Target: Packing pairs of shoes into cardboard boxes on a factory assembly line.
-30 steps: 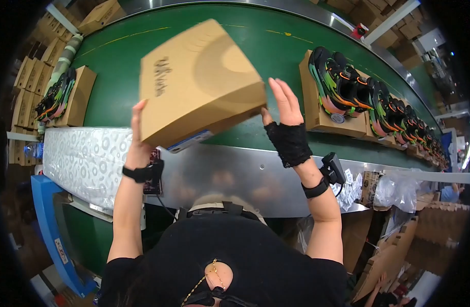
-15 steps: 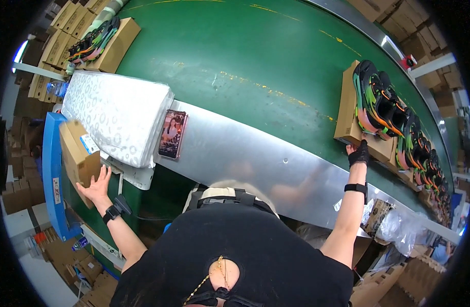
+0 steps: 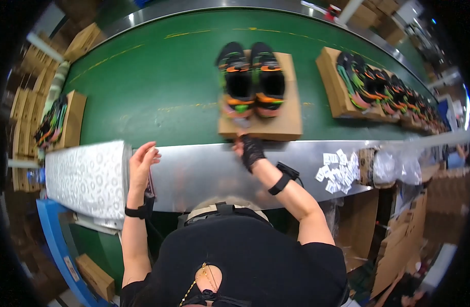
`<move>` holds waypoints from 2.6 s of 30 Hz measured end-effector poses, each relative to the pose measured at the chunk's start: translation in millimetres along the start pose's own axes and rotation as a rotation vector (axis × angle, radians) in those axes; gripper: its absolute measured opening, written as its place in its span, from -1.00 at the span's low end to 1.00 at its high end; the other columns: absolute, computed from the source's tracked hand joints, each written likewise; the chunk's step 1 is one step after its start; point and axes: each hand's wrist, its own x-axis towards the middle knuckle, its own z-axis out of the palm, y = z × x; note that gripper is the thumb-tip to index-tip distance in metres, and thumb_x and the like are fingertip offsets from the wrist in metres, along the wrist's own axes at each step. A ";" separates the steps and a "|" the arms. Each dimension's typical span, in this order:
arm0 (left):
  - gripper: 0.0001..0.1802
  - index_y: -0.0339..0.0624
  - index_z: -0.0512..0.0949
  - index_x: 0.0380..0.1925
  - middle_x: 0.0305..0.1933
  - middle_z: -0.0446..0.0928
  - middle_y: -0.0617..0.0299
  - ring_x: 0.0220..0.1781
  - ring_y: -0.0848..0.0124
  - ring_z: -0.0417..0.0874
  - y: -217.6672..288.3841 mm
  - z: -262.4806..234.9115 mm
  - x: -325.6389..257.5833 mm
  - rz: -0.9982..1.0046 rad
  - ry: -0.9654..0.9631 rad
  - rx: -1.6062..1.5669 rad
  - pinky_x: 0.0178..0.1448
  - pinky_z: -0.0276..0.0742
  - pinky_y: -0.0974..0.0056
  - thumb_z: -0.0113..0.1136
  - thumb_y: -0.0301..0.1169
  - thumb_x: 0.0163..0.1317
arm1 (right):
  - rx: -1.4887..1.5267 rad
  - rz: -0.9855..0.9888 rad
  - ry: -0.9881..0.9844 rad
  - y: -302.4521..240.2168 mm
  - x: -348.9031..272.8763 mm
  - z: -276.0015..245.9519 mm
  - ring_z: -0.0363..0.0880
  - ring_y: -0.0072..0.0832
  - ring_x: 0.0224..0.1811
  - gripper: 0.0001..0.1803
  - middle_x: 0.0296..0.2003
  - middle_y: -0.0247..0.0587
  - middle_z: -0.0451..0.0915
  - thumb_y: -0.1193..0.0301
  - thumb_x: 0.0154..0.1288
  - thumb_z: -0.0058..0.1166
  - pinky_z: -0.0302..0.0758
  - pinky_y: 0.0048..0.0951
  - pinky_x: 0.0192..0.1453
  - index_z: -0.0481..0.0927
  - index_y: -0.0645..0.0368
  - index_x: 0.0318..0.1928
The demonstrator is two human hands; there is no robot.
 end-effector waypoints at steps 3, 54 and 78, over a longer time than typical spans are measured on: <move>-0.67 -0.28 0.44 -0.15 -0.44 0.43 0.23 -0.42 0.51 0.48 19.6 47.3 38.6 0.413 -0.173 0.332 -0.34 0.42 0.45 0.14 -0.42 0.06 | -0.244 0.127 -0.304 -31.7 -70.6 36.9 0.52 -0.43 -0.42 -0.65 -0.38 -0.13 0.49 0.32 0.06 0.13 0.48 -0.49 -0.35 0.41 0.29 -0.21; -0.56 -0.44 0.31 -0.17 -0.29 0.42 -0.34 -0.17 -0.15 0.43 -52.9 110.5 108.2 0.042 -0.264 0.601 -0.12 0.33 -0.01 -0.13 -0.20 0.20 | -1.472 -1.553 -0.608 -156.4 -61.2 83.0 0.46 -0.15 -0.09 -0.49 -0.17 0.02 0.49 0.50 -0.09 0.10 0.39 -0.34 -0.01 0.36 0.03 -0.01; -0.45 -0.16 0.43 -0.05 -0.30 0.55 0.01 -0.23 0.29 0.57 83.1 203.6 86.0 0.554 -0.124 0.902 -0.13 0.41 0.29 -0.15 0.04 0.18 | -0.779 -1.122 0.168 -124.3 -38.4 29.8 0.42 -0.10 -0.09 -0.36 -0.19 0.01 0.47 0.40 -0.26 0.14 0.35 -0.29 0.01 0.32 0.24 -0.03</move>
